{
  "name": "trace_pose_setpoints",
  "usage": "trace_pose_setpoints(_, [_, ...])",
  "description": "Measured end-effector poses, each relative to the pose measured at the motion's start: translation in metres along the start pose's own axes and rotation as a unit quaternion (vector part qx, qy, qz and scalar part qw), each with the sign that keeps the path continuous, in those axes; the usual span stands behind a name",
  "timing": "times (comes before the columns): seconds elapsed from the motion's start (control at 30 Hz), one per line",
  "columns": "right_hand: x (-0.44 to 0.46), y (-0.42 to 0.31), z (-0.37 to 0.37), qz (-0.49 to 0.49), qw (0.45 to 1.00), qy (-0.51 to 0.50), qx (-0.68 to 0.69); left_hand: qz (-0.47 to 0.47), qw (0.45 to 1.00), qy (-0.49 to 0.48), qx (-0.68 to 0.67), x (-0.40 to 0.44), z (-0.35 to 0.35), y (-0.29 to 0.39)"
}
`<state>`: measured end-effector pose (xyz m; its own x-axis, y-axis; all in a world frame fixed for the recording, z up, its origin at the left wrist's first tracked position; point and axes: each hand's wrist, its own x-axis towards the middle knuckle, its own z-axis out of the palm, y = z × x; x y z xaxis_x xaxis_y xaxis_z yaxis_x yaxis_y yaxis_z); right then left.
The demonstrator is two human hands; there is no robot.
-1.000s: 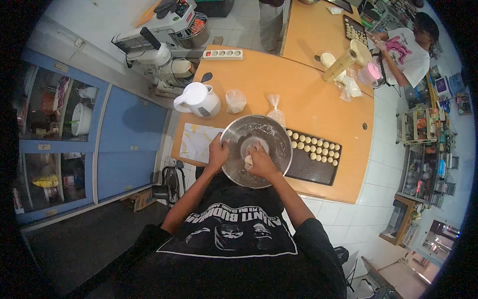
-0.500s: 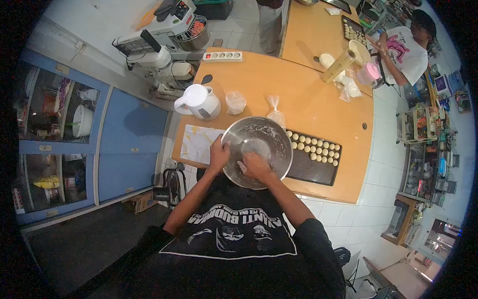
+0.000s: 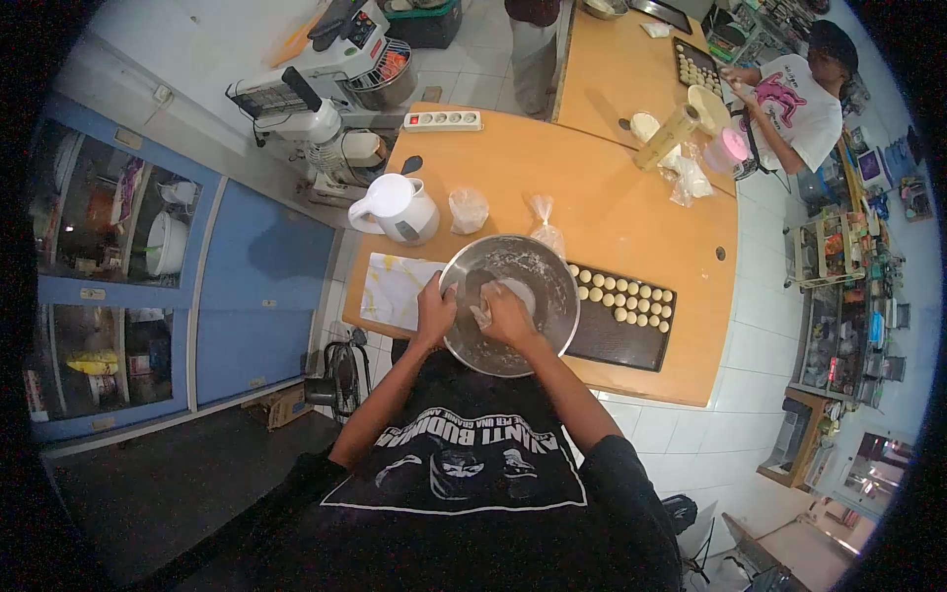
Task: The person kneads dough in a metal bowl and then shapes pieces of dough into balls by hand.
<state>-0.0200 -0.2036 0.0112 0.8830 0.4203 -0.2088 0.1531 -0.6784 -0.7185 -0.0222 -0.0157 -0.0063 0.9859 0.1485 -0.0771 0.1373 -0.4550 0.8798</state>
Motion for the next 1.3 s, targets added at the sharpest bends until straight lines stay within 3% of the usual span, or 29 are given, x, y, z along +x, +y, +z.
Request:
trace_pose_setpoints(0.03, [-0.005, 0.002, 0.0, 0.001, 1.0, 0.001, 0.0, 0.001, 1.0, -0.001, 0.0, 0.001, 0.001, -0.004])
trace_pose_setpoints(0.1, [-0.02, 0.005, 0.003, -0.095, 0.991, 0.076, -0.063, 0.023, 1.0, 0.005, 0.005, 0.003, 0.005, -0.014])
trace_pose_setpoints(0.2, [-0.023, 0.011, 0.016, -0.103, 0.98, 0.092, -0.142, 0.046, 0.999, 0.022, 0.007, 0.004, 0.013, -0.031])
trace_pose_setpoints(0.4, [-0.003, 0.007, 0.033, -0.073, 0.981, 0.052, -0.171, 0.038, 0.999, 0.012, 0.002, 0.006, 0.012, -0.028])
trace_pose_setpoints(0.53, [0.011, 0.007, 0.038, -0.08, 0.98, 0.09, -0.159, 0.022, 1.0, 0.012, 0.009, 0.005, 0.008, -0.014])
trace_pose_setpoints(0.63, [0.019, 0.004, 0.034, -0.06, 0.984, 0.055, -0.156, 0.012, 1.0, 0.008, 0.004, 0.004, 0.005, -0.006])
trace_pose_setpoints(0.7, [0.025, 0.002, 0.031, 0.007, 0.989, -0.004, -0.145, 0.023, 1.0, 0.018, 0.006, 0.004, 0.005, -0.004])
trace_pose_setpoints(0.83, [0.026, 0.003, 0.03, 0.014, 0.991, 0.029, -0.131, 0.038, 0.999, 0.022, 0.001, 0.005, 0.005, -0.004])
trace_pose_setpoints(0.93, [0.021, 0.005, 0.027, -0.003, 0.993, 0.03, -0.114, 0.032, 0.999, 0.013, -0.008, 0.005, 0.005, -0.004])
trace_pose_setpoints(1.03, [0.004, 0.003, 0.021, -0.085, 0.988, 0.102, -0.082, 0.034, 0.999, 0.014, 0.009, 0.005, 0.005, -0.007])
trace_pose_setpoints(1.13, [-0.012, 0.002, 0.004, -0.064, 0.995, 0.029, -0.077, 0.032, 0.999, 0.006, 0.004, 0.004, 0.007, -0.012])
trace_pose_setpoints(1.2, [-0.016, 0.002, -0.009, -0.007, 0.996, -0.079, 0.027, 0.069, 0.997, 0.041, 0.016, 0.003, 0.009, -0.016])
trace_pose_setpoints(1.23, [-0.019, 0.01, 0.0, -0.005, 0.997, -0.078, 0.027, 0.069, 0.997, 0.039, 0.015, 0.003, 0.009, -0.017])
trace_pose_setpoints(1.3, [-0.026, 0.011, 0.016, -0.096, 0.994, 0.01, -0.061, 0.041, 0.999, 0.005, 0.004, 0.005, 0.007, -0.016])
